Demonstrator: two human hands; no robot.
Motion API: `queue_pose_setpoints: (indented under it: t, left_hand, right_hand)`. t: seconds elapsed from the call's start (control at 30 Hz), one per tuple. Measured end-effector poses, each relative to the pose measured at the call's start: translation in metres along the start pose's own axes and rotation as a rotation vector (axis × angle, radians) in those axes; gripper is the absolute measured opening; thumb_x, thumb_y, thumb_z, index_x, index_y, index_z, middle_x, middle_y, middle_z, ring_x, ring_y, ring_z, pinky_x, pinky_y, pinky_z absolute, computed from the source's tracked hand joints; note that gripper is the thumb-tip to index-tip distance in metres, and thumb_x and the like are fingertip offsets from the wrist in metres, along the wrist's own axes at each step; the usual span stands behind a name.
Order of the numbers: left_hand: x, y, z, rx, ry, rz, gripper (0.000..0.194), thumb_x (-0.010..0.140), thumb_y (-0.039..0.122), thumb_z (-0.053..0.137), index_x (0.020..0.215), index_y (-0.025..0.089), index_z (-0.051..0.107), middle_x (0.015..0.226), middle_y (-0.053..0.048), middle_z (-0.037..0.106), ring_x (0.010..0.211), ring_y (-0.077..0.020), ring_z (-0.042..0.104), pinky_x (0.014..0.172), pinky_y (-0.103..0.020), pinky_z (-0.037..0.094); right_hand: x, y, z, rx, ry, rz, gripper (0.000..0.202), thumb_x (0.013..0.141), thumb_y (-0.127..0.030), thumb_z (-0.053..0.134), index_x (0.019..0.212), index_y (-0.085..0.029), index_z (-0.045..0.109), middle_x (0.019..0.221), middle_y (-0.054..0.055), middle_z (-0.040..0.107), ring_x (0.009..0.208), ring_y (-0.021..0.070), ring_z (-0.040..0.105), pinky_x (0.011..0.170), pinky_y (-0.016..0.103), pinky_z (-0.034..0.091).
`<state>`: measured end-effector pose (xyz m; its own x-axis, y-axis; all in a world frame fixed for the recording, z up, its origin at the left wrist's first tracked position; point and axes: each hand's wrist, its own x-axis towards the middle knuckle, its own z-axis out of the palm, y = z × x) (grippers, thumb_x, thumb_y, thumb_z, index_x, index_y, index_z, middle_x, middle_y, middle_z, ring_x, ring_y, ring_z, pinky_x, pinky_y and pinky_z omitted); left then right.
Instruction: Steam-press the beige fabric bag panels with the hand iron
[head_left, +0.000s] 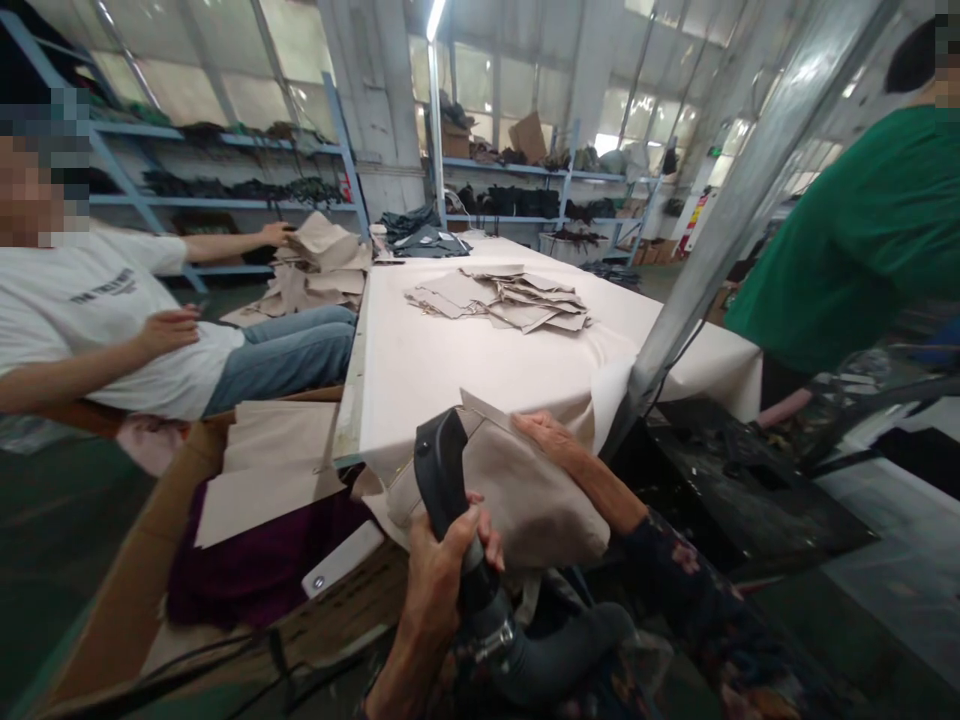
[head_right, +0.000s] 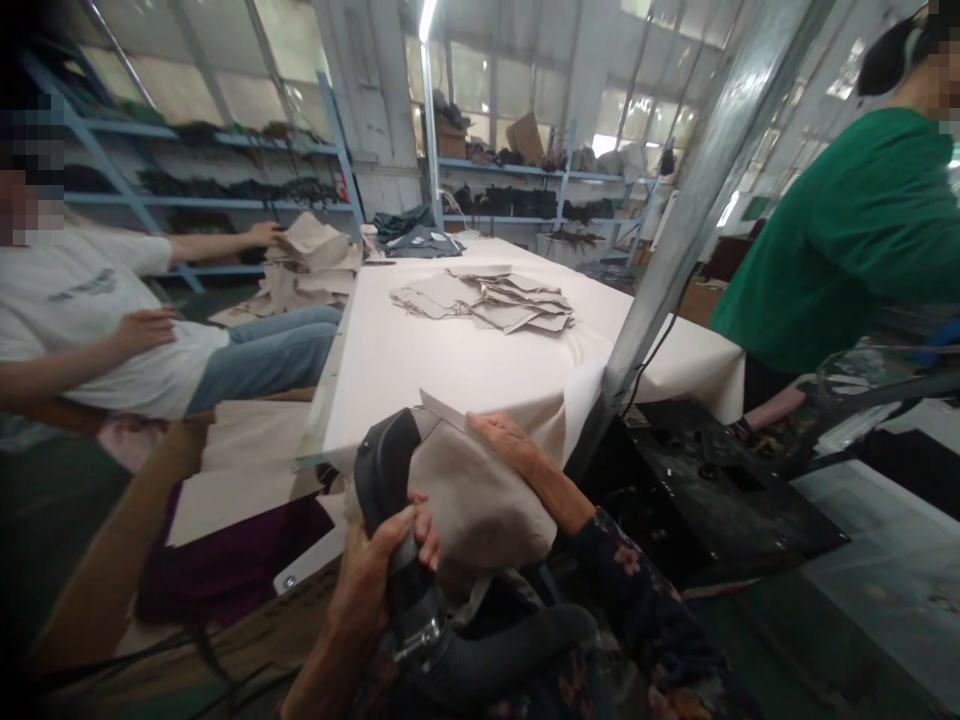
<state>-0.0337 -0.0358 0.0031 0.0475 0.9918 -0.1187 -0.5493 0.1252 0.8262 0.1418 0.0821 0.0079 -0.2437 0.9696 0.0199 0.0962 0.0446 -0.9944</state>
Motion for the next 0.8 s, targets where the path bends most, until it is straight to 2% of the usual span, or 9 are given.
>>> queue_pose_setpoints:
  t: [0.1, 0.2, 0.33, 0.43, 0.53, 0.7, 0.8]
  left_hand:
    - [-0.003, -0.001, 0.001, 0.01, 0.001, 0.005, 0.021, 0.077, 0.027, 0.063, 0.091, 0.017, 0.05, 0.054, 0.007, 0.052, 0.042, -0.011, 0.05, 0.04, -0.025, 0.043]
    - [-0.003, -0.002, 0.002, 0.018, -0.004, -0.008, 0.02, 0.077, 0.029, 0.063, 0.089, 0.017, 0.052, 0.053, 0.006, 0.051, 0.04, -0.011, 0.05, 0.039, -0.025, 0.043]
    - [-0.003, -0.006, 0.006, -0.003, -0.043, -0.056, 0.022, 0.075, 0.031, 0.064, 0.086, 0.016, 0.053, 0.052, 0.007, 0.049, 0.039, -0.0098, 0.048, 0.038, -0.025, 0.044]
    - [0.0, -0.01, 0.005, -0.03, -0.074, -0.064, 0.023, 0.076, 0.031, 0.063, 0.088, 0.015, 0.052, 0.054, 0.007, 0.049, 0.039, -0.0089, 0.047, 0.038, -0.024, 0.045]
    - [0.004, -0.013, 0.002, -0.066, -0.099, -0.068, 0.023, 0.076, 0.031, 0.062, 0.088, 0.015, 0.05, 0.055, 0.007, 0.049, 0.039, -0.0086, 0.048, 0.038, -0.024, 0.045]
    - [0.01, -0.017, -0.003, -0.082, -0.08, -0.057, 0.024, 0.077, 0.031, 0.061, 0.091, 0.015, 0.05, 0.056, 0.006, 0.049, 0.04, -0.0089, 0.049, 0.038, -0.023, 0.046]
    - [0.013, -0.015, -0.005, -0.065, -0.013, -0.018, 0.023, 0.077, 0.031, 0.06, 0.092, 0.016, 0.049, 0.055, 0.007, 0.049, 0.04, -0.0094, 0.049, 0.038, -0.025, 0.047]
  right_hand:
    - [-0.005, -0.002, -0.002, -0.009, -0.026, -0.005, 0.048, 0.078, -0.06, 0.056, 0.062, -0.015, 0.061, 0.056, 0.002, 0.053, 0.049, 0.014, 0.043, 0.05, 0.028, 0.037]
    - [-0.01, -0.002, 0.0, 0.082, -0.096, 0.018, 0.043, 0.073, -0.056, 0.064, 0.065, -0.014, 0.062, 0.055, 0.001, 0.053, 0.046, 0.0117, 0.042, 0.046, 0.026, 0.035]
    - [-0.011, 0.001, 0.006, 0.227, -0.219, 0.099, 0.041, 0.071, -0.05, 0.069, 0.086, -0.011, 0.067, 0.065, 0.003, 0.063, 0.05, 0.0121, 0.052, 0.05, 0.024, 0.04]
    - [-0.009, 0.005, 0.009, 0.291, -0.242, 0.135, 0.039, 0.071, -0.047, 0.07, 0.087, -0.011, 0.068, 0.067, 0.003, 0.065, 0.053, 0.0123, 0.056, 0.052, 0.023, 0.042]
    - [-0.009, 0.008, 0.008, 0.259, -0.261, 0.154, 0.038, 0.073, -0.046, 0.07, 0.087, -0.01, 0.068, 0.067, 0.003, 0.066, 0.052, 0.0123, 0.056, 0.051, 0.023, 0.041]
    - [-0.008, 0.014, 0.007, 0.194, -0.27, 0.25, 0.035, 0.074, -0.045, 0.069, 0.085, -0.012, 0.068, 0.067, 0.004, 0.065, 0.053, 0.0143, 0.057, 0.051, 0.025, 0.042]
    - [-0.006, 0.014, 0.008, 0.14, -0.146, 0.267, 0.032, 0.071, -0.046, 0.071, 0.08, -0.016, 0.068, 0.065, 0.002, 0.064, 0.054, 0.0142, 0.055, 0.051, 0.025, 0.042]
